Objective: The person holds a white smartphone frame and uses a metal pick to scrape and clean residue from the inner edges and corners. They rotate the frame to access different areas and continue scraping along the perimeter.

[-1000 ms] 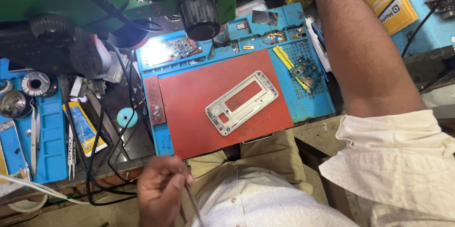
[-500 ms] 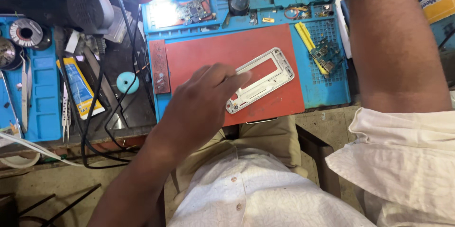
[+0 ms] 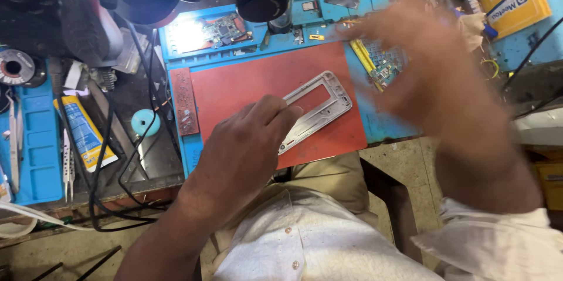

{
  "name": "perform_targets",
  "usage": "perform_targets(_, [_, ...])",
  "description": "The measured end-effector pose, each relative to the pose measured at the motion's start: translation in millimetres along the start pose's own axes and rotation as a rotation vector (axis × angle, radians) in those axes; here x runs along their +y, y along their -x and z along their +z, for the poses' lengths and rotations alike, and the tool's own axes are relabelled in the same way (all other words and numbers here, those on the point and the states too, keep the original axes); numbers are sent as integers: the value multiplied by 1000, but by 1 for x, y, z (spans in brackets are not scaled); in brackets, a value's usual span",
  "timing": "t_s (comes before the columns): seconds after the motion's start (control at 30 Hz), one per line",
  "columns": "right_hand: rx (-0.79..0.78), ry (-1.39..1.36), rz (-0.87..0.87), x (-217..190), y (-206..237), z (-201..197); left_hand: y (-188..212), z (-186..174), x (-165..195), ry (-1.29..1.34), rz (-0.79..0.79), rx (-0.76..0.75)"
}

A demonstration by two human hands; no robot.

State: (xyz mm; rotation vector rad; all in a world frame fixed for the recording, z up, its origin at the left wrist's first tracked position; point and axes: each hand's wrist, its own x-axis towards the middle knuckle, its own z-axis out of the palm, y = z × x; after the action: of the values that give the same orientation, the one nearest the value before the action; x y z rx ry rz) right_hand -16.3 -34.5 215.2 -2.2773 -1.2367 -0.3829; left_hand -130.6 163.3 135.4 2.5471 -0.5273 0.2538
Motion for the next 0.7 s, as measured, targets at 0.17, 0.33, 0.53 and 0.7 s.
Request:
perform_targets(0.17, [-256, -196, 68, -22, 72, 70, 11, -5, 6, 9, -45, -96])
perform_targets(0.33, [-185, -214, 132, -25, 100, 100, 32, -9, -1, -40, 42, 30])
perform_targets(0.53, [321, -604, 450, -18, 102, 113, 71, -7, -29, 48, -73, 287])
perform_targets(0.7, [374, -1009, 526, -20, 106, 143, 79, 19, -51, 205, -208, 191])
